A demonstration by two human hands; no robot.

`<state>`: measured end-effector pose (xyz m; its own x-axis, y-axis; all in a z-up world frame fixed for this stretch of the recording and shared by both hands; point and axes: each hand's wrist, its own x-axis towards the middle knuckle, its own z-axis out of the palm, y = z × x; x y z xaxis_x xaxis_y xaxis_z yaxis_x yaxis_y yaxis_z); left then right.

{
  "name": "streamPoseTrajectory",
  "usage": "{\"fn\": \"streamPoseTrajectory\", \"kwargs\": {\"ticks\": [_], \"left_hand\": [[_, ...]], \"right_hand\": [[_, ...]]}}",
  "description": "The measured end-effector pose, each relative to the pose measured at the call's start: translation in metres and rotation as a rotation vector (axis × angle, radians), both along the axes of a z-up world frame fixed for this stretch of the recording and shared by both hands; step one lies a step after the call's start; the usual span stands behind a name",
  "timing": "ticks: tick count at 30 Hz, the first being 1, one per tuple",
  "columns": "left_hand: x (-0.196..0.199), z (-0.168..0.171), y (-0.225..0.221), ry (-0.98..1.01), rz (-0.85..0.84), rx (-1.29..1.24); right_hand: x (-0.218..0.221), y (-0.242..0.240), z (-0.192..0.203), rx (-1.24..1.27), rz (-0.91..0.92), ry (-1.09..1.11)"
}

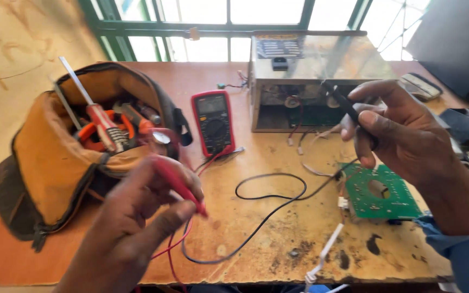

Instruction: The person uses a digital multimeter to test a circuit board, then inspects a separate electronic component, and finally operates an ultrasonic cleaner by pressing its buttons.

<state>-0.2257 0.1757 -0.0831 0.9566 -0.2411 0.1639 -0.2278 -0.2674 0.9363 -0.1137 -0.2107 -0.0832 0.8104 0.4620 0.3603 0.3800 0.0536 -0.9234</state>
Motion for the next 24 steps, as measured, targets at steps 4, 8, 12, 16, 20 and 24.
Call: {"fn": "streamPoseTrajectory", "kwargs": {"ticks": [4,8,12,16,20,24], "left_hand": [[0.017,0.001,-0.034,-0.144,0.06,-0.361],[0.033,0.003,-0.071,-0.098,0.041,-0.391],[0.049,-0.018,-0.124,-0.149,-0.068,-0.61],[0.068,-0.036,-0.17,-0.111,-0.141,-0.668],[0.086,-0.051,-0.207,-0.228,-0.222,-0.47],[0.1,-0.061,-0.228,-0.321,-0.315,-0.271]], "right_hand": [[-0.006,-0.029,-0.019,0.275,-0.031,0.086],[-0.011,-0.066,-0.03,0.555,0.094,0.157],[-0.028,-0.091,-0.042,0.496,-0.082,0.081],[-0.044,-0.092,-0.058,0.403,-0.252,-0.094],[-0.061,-0.093,-0.074,0.22,-0.562,-0.168],[-0.067,-0.09,-0.08,0.063,-0.743,-0.093]]}}
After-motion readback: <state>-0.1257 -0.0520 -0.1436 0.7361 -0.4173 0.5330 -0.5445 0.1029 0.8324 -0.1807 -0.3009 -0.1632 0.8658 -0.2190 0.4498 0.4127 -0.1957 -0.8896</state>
